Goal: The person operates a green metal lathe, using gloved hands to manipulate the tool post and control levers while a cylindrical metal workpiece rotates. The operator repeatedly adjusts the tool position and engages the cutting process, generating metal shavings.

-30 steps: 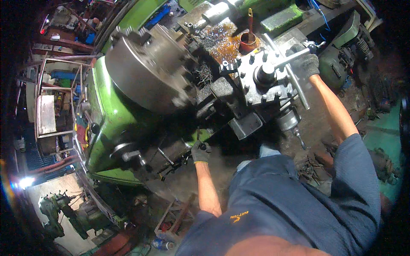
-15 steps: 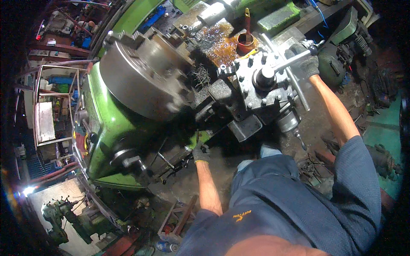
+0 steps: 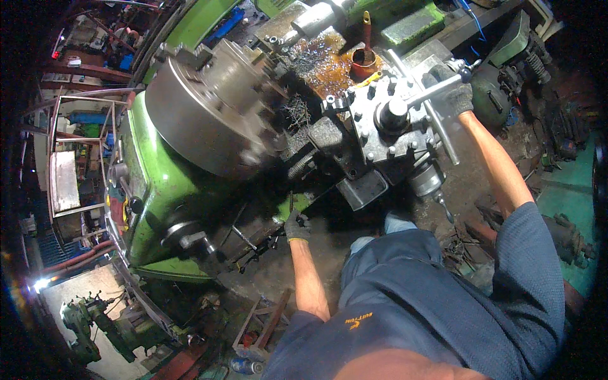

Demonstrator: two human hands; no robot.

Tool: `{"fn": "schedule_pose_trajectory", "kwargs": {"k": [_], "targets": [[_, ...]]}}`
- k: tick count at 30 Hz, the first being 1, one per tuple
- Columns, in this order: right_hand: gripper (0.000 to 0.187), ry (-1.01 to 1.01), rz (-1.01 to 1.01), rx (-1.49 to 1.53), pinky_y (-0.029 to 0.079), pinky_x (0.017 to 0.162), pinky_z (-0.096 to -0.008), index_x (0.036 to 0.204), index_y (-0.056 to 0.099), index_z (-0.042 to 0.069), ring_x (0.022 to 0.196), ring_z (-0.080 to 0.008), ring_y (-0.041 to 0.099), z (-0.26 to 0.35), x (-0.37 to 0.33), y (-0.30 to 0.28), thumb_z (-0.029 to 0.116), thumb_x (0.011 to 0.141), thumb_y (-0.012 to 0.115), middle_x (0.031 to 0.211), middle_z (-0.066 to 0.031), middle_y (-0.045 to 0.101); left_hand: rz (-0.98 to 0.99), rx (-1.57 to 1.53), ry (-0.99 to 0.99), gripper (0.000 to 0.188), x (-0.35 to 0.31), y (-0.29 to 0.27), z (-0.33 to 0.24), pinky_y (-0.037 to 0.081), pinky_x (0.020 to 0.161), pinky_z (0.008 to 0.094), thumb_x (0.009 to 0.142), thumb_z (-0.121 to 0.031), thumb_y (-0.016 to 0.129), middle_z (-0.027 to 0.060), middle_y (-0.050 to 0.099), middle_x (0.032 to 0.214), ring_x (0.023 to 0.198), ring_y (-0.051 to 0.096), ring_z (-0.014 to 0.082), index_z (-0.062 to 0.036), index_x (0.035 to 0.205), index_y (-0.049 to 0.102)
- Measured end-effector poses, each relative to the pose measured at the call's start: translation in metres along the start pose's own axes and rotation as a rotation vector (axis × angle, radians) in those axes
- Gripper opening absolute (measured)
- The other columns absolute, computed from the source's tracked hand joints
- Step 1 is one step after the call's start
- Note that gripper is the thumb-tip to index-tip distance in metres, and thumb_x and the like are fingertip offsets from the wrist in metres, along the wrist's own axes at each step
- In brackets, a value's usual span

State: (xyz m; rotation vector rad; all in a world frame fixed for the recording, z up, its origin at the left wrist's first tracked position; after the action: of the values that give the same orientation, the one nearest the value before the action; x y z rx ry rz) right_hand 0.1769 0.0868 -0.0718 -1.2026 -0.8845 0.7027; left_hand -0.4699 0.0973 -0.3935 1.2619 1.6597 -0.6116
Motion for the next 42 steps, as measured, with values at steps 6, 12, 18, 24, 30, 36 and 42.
{"fn": "schedule_pose_trajectory", "kwargs": {"k": [6,12,18,24,30,36,42], "targets": [[0.029,-0.048,-0.041,-0.042,0.055,0.077,-0.0518,0.104,0.065,0.025,0.094,-0.0384,0.066,-0.02,0.001,0.028,0.049,0.094,0.053,0.102,-0.013,0.068,0.008,0.061,0.012,0.02,-0.003,0.004,-0.002,0.035,0.038,0.0266,0.085,-0.02,0.072,0.001,0.057,0.062,0.047,0.05,0.0129,-0.0166,0.075,0.055],[0.03,-0.039,-0.037,0.004,0.055,0.076,-0.0516,0.105,0.065,0.024,0.09,-0.0389,0.068,-0.017,0.003,0.024,0.05,0.095,0.053,0.099,-0.0131,0.069,0.0,0.029,0.013,0.02,-0.001,0.001,0.0,0.032,0.036,0.0272,0.085,-0.02,0.072,0.0004,0.056,0.061,0.044,0.048,0.0139,-0.0172,0.076,0.055],[0.031,-0.021,-0.046,-0.023,0.055,0.075,-0.0508,0.104,0.065,0.023,0.085,-0.0397,0.069,-0.017,0.001,0.022,0.05,0.095,0.053,0.095,-0.014,0.07,0.007,0.01,-0.034,0.021,0.005,-0.001,0.004,0.034,0.035,0.0278,0.084,-0.02,0.073,0.0004,0.056,0.06,0.043,0.048,0.0138,-0.0171,0.075,0.055],[0.025,-0.024,0.029,-0.028,0.056,0.074,-0.048,0.105,0.066,0.025,0.091,-0.0332,0.069,0.002,0.0,0.0,0.044,0.096,0.052,0.105,-0.0071,0.068,0.002,0.031,-0.012,0.022,-0.006,0.005,0.0,0.033,0.036,0.0276,0.086,-0.023,0.071,0.001,0.056,0.059,0.042,0.047,0.0146,-0.0173,0.073,0.054],[0.023,-0.059,0.097,-0.107,0.057,0.073,-0.0466,0.109,0.066,0.028,0.094,-0.0276,0.069,-0.002,0.002,0.013,0.038,0.097,0.049,0.113,-0.0001,0.065,-0.01,0.026,-0.019,0.023,-0.008,0.007,0.001,0.029,0.036,0.0281,0.085,-0.025,0.07,0.0006,0.054,0.058,0.041,0.043,0.0149,-0.0187,0.072,0.053],[0.021,-0.014,0.004,-0.028,0.053,0.075,-0.0469,0.1,0.065,0.022,0.09,-0.0309,0.066,-0.011,0.002,0.016,0.04,0.094,0.056,0.103,-0.0063,0.066,-0.038,0.005,0.013,0.025,-0.014,0.011,-0.002,0.028,0.036,0.0277,0.081,-0.025,0.074,0.0004,0.052,0.057,0.04,0.041,0.0145,-0.0167,0.07,0.053],[0.026,-0.04,0.022,-0.056,0.056,0.073,-0.0487,0.106,0.065,0.026,0.091,-0.0314,0.069,-0.013,0.002,0.021,0.045,0.097,0.05,0.106,-0.0061,0.068,0.016,0.017,-0.002,0.021,-0.011,0.011,-0.002,0.029,0.036,0.0282,0.082,-0.023,0.073,0.001,0.053,0.057,0.04,0.042,0.015,-0.0151,0.074,0.056]]}}
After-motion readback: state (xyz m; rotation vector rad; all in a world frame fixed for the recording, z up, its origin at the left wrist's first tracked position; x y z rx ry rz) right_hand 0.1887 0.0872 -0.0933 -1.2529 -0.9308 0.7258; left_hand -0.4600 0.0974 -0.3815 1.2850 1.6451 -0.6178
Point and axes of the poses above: each hand's wrist, its own x-axis towards the middle knuckle, its own y-axis out of the palm, z = x × y, the point moved 10 cm from there along x, towards the middle knuckle
